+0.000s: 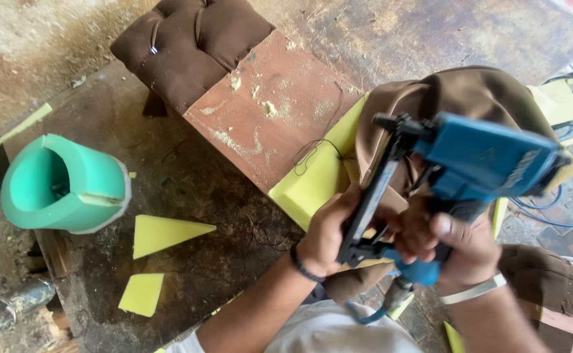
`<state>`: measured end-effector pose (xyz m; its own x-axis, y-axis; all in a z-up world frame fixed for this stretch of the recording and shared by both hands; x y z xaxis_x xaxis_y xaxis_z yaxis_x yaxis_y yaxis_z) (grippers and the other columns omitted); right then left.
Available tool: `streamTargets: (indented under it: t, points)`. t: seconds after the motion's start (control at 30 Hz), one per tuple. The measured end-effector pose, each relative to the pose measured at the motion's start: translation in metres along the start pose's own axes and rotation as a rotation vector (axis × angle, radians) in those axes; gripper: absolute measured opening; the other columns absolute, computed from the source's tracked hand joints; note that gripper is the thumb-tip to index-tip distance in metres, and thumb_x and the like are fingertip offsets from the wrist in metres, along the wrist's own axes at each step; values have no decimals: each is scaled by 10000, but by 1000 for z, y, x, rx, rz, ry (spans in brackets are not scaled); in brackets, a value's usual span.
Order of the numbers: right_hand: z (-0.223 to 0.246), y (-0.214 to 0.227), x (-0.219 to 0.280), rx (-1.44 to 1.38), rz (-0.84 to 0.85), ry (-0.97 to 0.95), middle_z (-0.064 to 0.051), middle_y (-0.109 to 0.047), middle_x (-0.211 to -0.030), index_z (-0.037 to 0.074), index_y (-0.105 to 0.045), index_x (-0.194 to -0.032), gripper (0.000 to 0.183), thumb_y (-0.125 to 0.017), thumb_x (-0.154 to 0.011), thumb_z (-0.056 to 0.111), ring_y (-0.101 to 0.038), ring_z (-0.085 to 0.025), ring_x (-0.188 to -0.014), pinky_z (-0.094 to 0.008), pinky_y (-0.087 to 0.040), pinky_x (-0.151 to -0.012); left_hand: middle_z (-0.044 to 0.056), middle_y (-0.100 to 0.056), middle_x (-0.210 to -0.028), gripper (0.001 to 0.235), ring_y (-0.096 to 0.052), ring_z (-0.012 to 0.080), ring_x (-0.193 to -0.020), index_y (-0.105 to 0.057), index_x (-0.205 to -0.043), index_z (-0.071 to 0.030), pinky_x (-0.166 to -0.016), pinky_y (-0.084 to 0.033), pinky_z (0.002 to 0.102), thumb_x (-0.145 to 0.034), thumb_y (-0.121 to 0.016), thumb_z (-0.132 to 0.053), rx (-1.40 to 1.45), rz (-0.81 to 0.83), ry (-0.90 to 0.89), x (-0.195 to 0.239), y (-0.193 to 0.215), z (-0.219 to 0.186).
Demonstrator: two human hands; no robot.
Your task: The person uses shears to trim excess brown fabric from a cushion and then uses a pneumatic staple gun to attach the fabric to the cushion's foam and wooden frame. The person repeatedly folds, smooths, and staples the fabric around the edges.
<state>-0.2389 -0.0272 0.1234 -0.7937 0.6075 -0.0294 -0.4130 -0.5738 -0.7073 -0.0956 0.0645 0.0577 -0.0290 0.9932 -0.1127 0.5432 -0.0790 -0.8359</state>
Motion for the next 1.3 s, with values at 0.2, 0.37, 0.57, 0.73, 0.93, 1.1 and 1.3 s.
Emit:
streamTargets:
  t: [0.2,0.37,0.57,0.73,0.93,1.1,1.3]
  points:
    - [90,0,-51,1254,102,-235,-135,-621,-772,-37,-613,-1054,367,-818,-868,202,-629,-237,-604,-425,-605,-537,266,-581,-1435,821,-547,375,-1367,-532,-1419,61,-1164,-408,479,-1000,-352,-623,-1764,-266,-441,-35,19,-9]
    - [56,21,-132,1848,21,-847,-132,-751,-803,22,-701,-1005,348,-802,-846,315,-722,-253,-616,-429,-609,-640,251,-371,-1621,854,-354,384,-1519,-380,-1552,46,-1272,-223,474,-921,-576,-495,-2127,-67,-180,-30,41,15]
    - [25,30,-166,1926,107,-1022,-95,-764,-724,87,-741,-988,305,-818,-826,334,-738,-199,-565,-353,-631,-618,139,-635,-1475,391,-584,289,-1426,-693,-1303,-71,-1304,-363,458,-993,-678,-309,-1876,-87,-457,-20,69,23]
    - [28,37,-176,1893,73,-1104,-134,-751,-636,-15,-730,-825,262,-824,-839,229,-717,-240,-556,-394,-598,-597,119,-736,-1300,237,-690,255,-1277,-771,-1107,-66,-1238,-446,435,-943,-675,-208,-1734,-164,-593,-19,66,21]
    - [18,34,-178,2011,94,-1118,-96,-739,-702,-21,-736,-869,263,-792,-868,236,-731,-196,-613,-327,-626,-615,144,-746,-1272,239,-694,265,-1257,-768,-1082,-48,-1215,-458,444,-922,-680,-201,-1733,-169,-607,-20,65,12]
    - [9,21,-181,2091,124,-1148,-84,-761,-702,20,-758,-947,239,-775,-877,248,-744,-185,-611,-309,-647,-634,143,-743,-1268,230,-702,268,-1242,-764,-1093,-49,-1207,-476,457,-944,-680,-202,-1722,-179,-600,-17,64,11]
    - [2,28,-188,2208,140,-1342,-81,-753,-719,30,-758,-1016,274,-726,-936,290,-761,-169,-593,-303,-631,-657,127,-747,-1274,213,-708,251,-1251,-758,-1078,-57,-1166,-483,418,-937,-677,-195,-1683,-217,-603,-15,67,11]
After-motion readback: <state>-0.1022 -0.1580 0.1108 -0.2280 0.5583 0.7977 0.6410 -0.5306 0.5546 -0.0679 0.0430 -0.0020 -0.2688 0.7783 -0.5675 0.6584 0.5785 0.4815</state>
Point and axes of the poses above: each hand's wrist, its own x-axis away from the middle knuckle, its own y-axis out of the back of the hand, z = x × y, the point moved 2 cm from there along -x, towards the middle knuckle
